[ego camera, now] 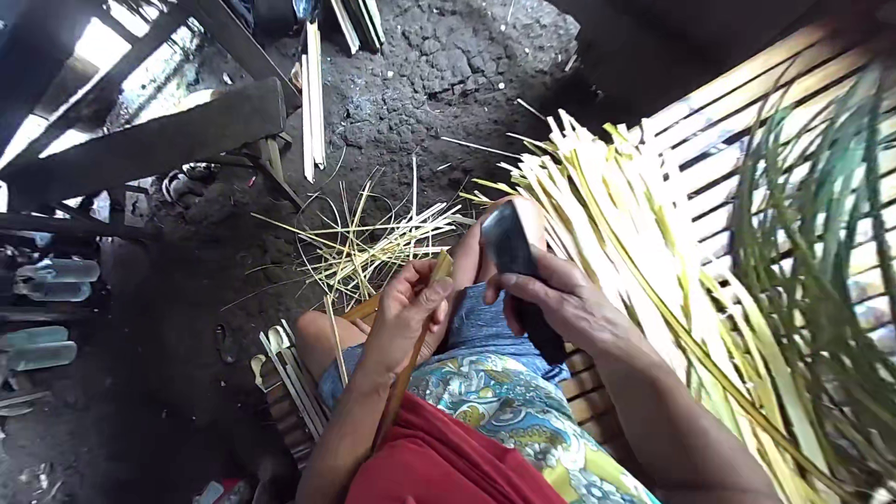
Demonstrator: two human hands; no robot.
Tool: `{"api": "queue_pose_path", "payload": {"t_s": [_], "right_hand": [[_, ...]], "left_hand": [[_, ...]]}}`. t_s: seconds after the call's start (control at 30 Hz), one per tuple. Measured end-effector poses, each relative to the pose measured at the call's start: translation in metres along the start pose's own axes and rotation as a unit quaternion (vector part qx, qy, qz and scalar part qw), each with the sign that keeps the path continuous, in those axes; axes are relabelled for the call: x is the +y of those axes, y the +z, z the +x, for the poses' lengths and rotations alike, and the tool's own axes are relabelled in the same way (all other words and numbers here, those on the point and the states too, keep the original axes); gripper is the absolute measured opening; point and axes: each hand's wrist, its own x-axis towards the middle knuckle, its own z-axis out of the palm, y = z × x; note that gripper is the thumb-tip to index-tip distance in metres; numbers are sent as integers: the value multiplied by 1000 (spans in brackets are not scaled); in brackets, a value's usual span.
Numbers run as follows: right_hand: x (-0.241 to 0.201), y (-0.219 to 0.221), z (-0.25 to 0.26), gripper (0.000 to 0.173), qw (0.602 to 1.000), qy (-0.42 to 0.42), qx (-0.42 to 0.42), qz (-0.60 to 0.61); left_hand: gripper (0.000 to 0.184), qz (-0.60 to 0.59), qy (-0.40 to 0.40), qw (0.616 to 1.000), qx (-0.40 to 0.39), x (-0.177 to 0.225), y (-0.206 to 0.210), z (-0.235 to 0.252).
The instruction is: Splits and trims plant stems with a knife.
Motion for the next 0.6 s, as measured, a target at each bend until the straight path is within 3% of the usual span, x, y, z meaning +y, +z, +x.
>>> {"api": "queue_pose_path", "payload": {"t_s": [0.2,0.37,0.6], "right_hand": [[-18,19,6,19,990,-70,-112,47],[-22,17,5,18,984,-109,-138,33],[-26,18,4,13,981,-131,-143,-11]], "left_hand": [[19,28,85,995,52,1,15,-16],[14,29,134,988,73,-2,19,-20],[14,23,138,988,71,-3,19,-23]]}}
